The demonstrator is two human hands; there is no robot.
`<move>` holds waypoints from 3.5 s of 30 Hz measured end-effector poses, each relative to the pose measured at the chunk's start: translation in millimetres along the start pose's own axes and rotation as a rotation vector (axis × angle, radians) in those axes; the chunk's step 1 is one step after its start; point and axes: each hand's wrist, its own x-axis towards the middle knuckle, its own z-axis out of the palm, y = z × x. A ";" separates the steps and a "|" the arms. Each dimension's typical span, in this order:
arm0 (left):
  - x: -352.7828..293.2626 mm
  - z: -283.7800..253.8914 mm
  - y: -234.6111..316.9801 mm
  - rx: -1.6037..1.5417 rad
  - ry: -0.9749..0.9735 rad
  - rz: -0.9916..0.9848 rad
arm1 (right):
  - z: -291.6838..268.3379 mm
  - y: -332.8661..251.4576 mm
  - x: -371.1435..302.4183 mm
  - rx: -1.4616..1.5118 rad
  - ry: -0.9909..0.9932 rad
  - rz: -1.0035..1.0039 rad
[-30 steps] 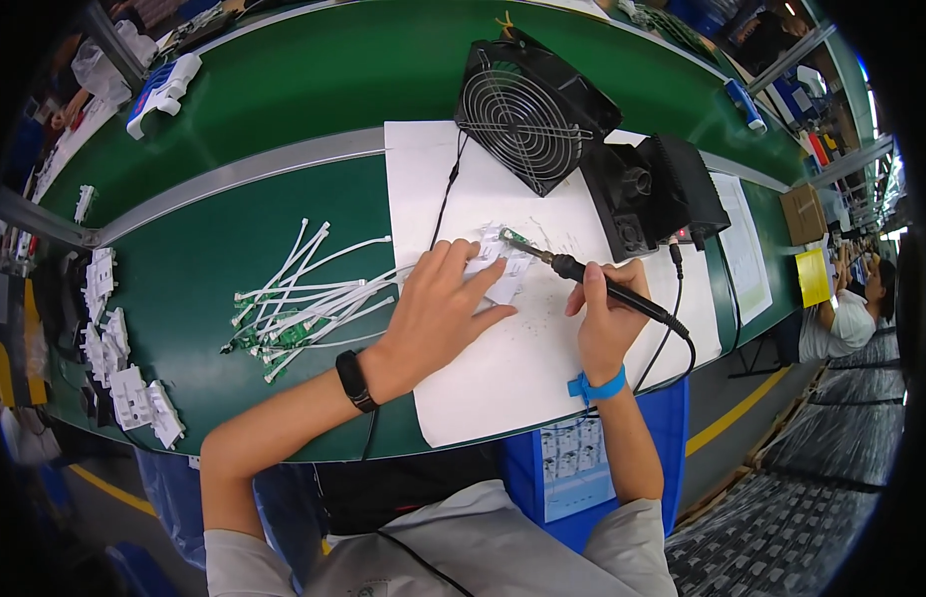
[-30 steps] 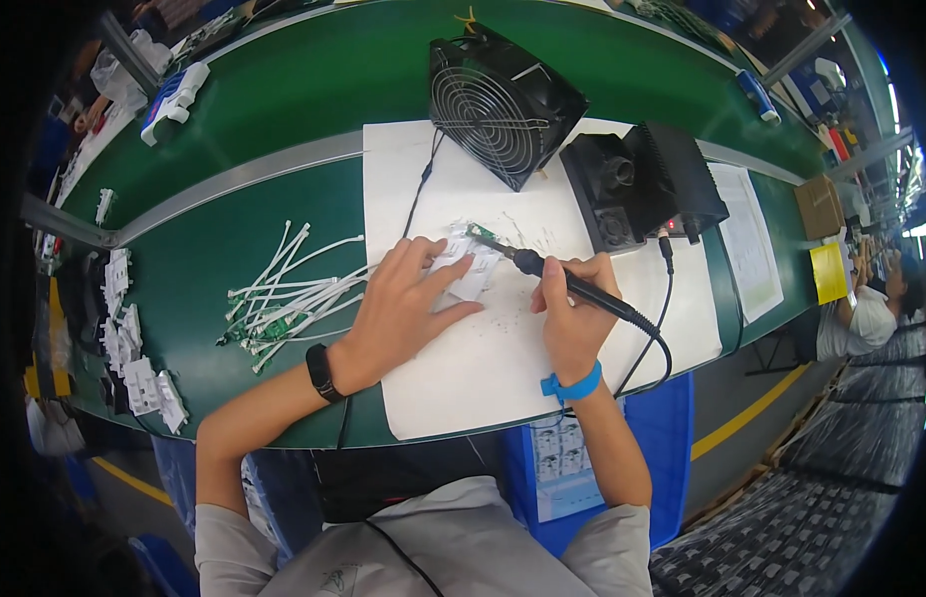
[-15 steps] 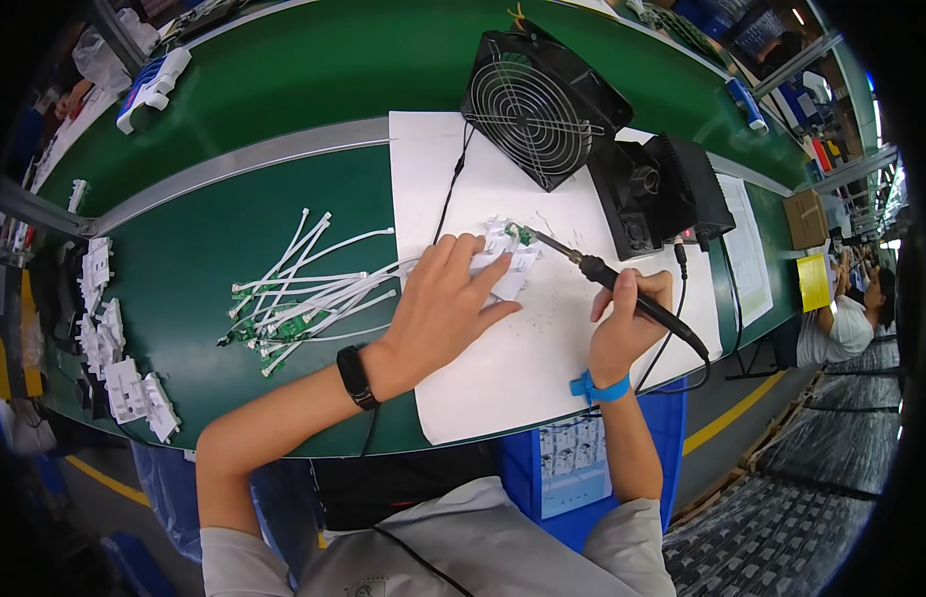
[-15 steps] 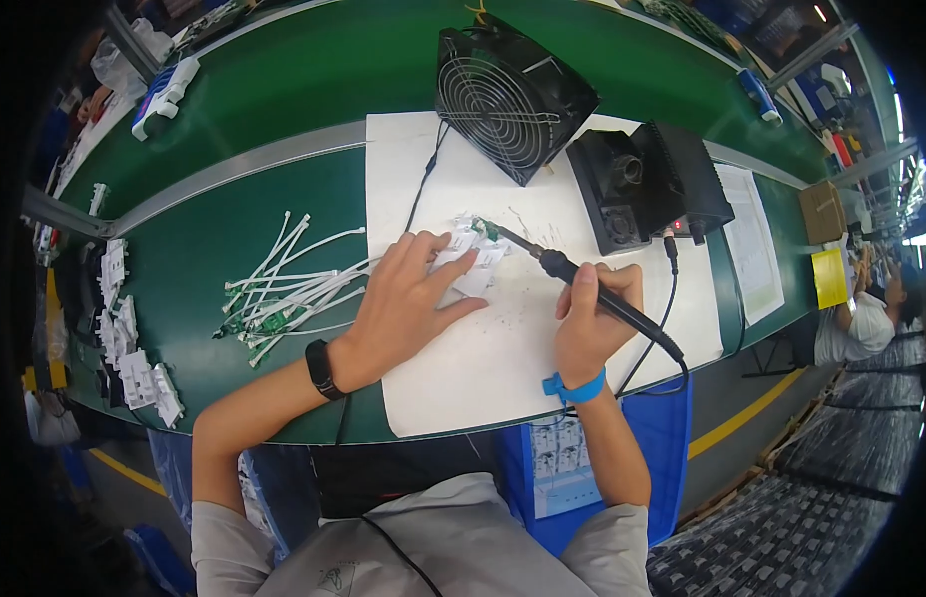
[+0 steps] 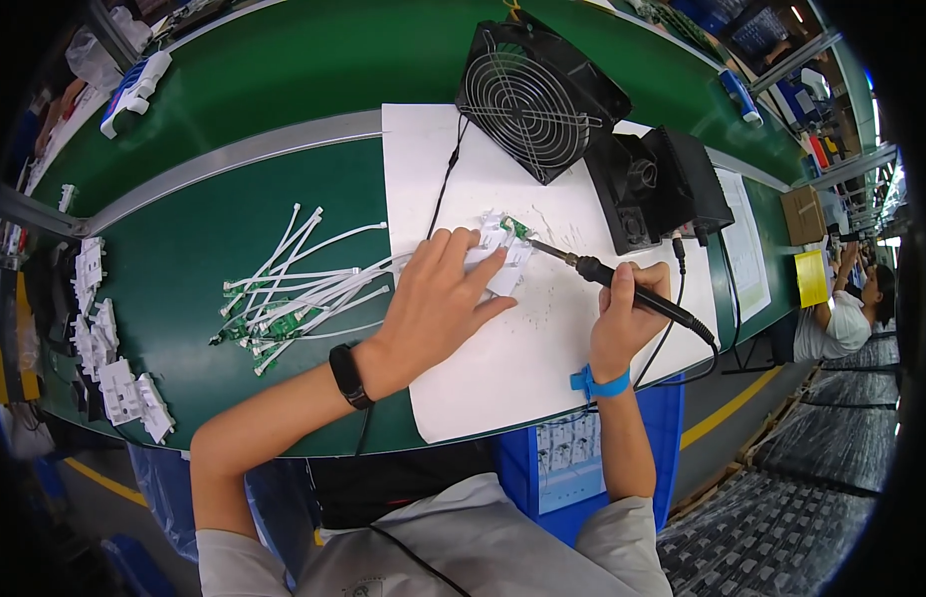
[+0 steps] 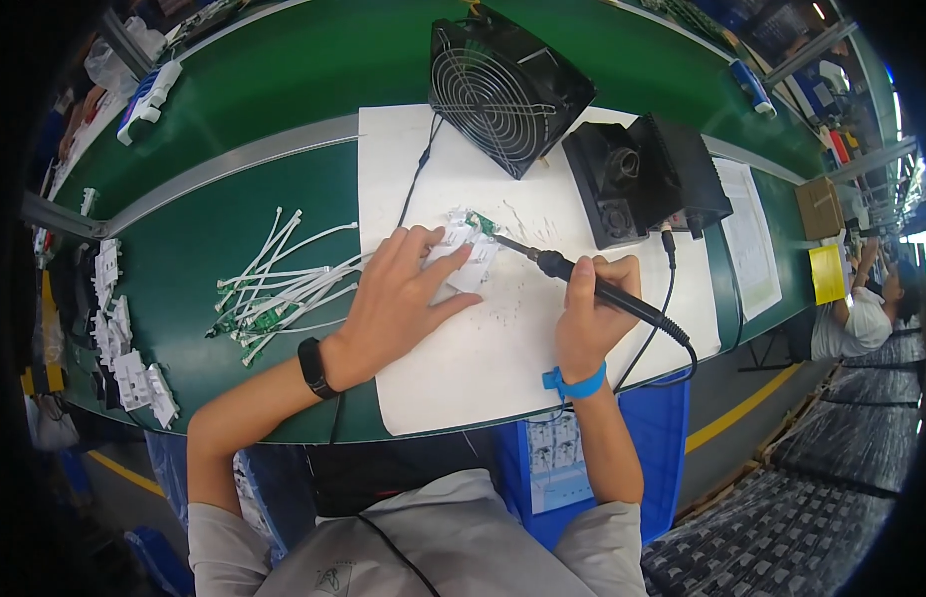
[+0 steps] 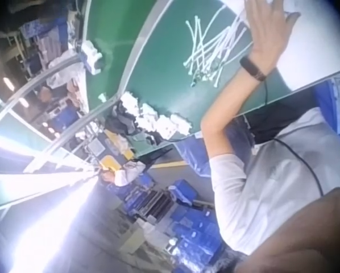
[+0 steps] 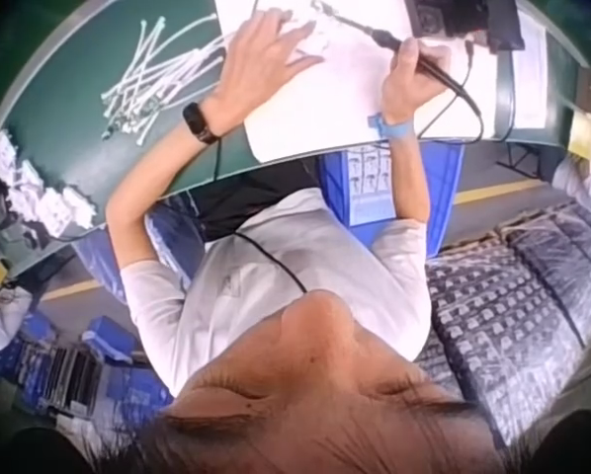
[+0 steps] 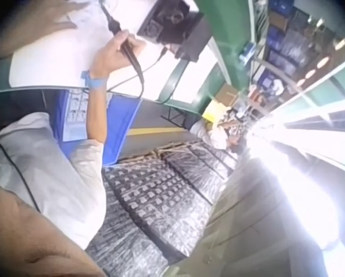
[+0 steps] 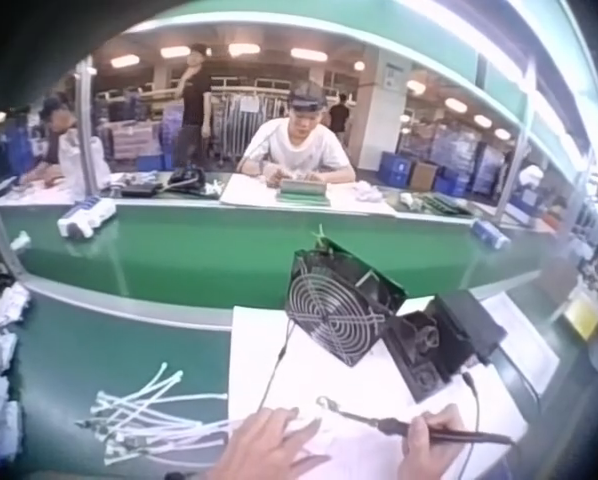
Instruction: Soldering wires onto small circuit boards for light fixture components at an assembly line station.
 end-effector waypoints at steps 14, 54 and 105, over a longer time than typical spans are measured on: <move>0.6 1.3 -1.1 0.008 0.004 0.018 | -11.2 -3.4 2.4 -0.009 0.049 -0.124; 22.4 -172.1 -211.2 0.794 0.659 -0.263 | 78.3 -62.1 -17.8 -0.277 -0.572 0.012; -193.8 -224.1 -16.6 0.517 0.344 -0.241 | 203.2 -132.0 -101.3 0.083 -1.063 -0.051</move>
